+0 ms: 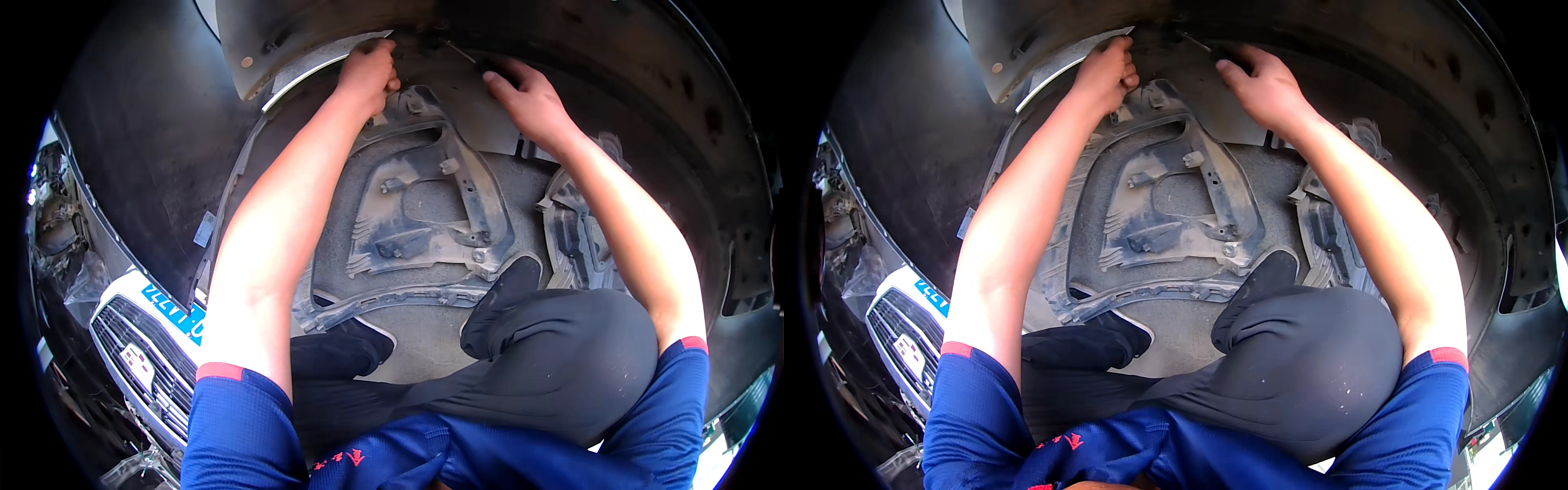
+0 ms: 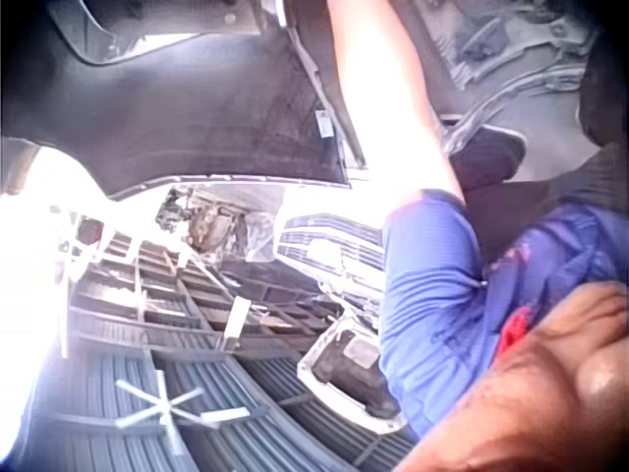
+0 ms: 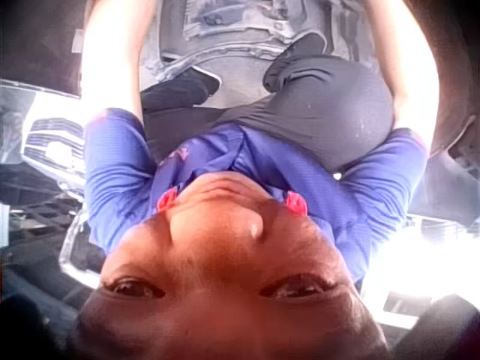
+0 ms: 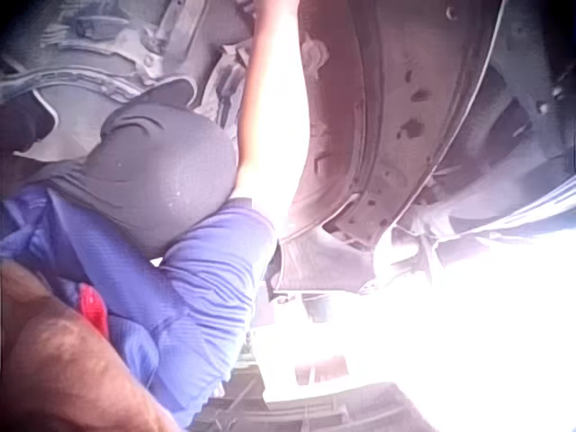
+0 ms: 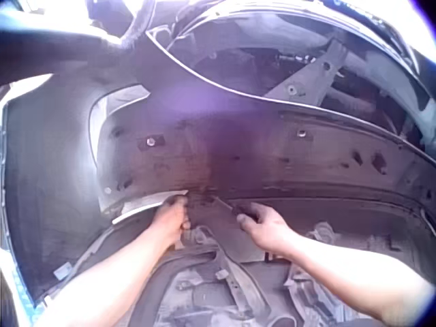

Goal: The person unscrews fasteners from a car bumper panel using a screwdriver, carries the removed screws across the workshop, and then unscrews fasteners from another car bumper panel with the screwdriver.

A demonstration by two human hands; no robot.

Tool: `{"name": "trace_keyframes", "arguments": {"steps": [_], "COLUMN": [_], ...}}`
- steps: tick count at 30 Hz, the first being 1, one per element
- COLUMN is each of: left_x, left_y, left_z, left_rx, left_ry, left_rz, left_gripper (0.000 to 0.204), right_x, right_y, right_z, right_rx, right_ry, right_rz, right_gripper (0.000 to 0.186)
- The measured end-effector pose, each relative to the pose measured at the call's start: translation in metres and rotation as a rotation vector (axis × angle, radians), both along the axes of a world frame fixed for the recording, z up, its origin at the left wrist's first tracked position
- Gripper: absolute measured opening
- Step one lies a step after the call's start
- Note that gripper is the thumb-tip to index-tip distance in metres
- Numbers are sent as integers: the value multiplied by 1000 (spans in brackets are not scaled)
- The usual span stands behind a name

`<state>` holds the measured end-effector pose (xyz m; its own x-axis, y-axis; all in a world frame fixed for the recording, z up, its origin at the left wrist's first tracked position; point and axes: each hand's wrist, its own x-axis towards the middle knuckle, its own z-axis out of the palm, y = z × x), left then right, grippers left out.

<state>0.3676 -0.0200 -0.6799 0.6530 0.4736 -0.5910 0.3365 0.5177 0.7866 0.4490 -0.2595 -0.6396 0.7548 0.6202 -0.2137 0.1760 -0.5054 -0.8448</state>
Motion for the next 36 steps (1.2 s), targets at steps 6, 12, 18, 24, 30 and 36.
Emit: {"name": "trace_keyframes", "arguments": {"steps": [6, 12, 18, 24, 30, 36], "left_x": [24, 35, 41, 48, 47, 49], "left_y": [-2, 4, 14, 13, 26, 25], "left_z": [-3, -5, -13, -16, -18, -20], "left_rx": [-207, -394, -398, -423, -468, -422], "left_ry": [-86, -69, -9, 33, 51, 68], "left_rz": [173, 154, 98, 58, -50, -57], "left_gripper": [20, 30, 34, 36, 33, 32], "right_x": [10, 10, 11, 7, -4, -10], "right_y": [8, 7, 10, 9, 13, 12], "right_z": [-24, -21, -24, -39, -32, -25], "right_rx": [50, 87, 64, 176, 174, 149], "right_ry": [3, 53, 51, -24, -102, -116], "right_rz": [24, -35, 15, -38, -23, -4], "right_gripper": [52, 49, 52, 47, 46, 44]}}
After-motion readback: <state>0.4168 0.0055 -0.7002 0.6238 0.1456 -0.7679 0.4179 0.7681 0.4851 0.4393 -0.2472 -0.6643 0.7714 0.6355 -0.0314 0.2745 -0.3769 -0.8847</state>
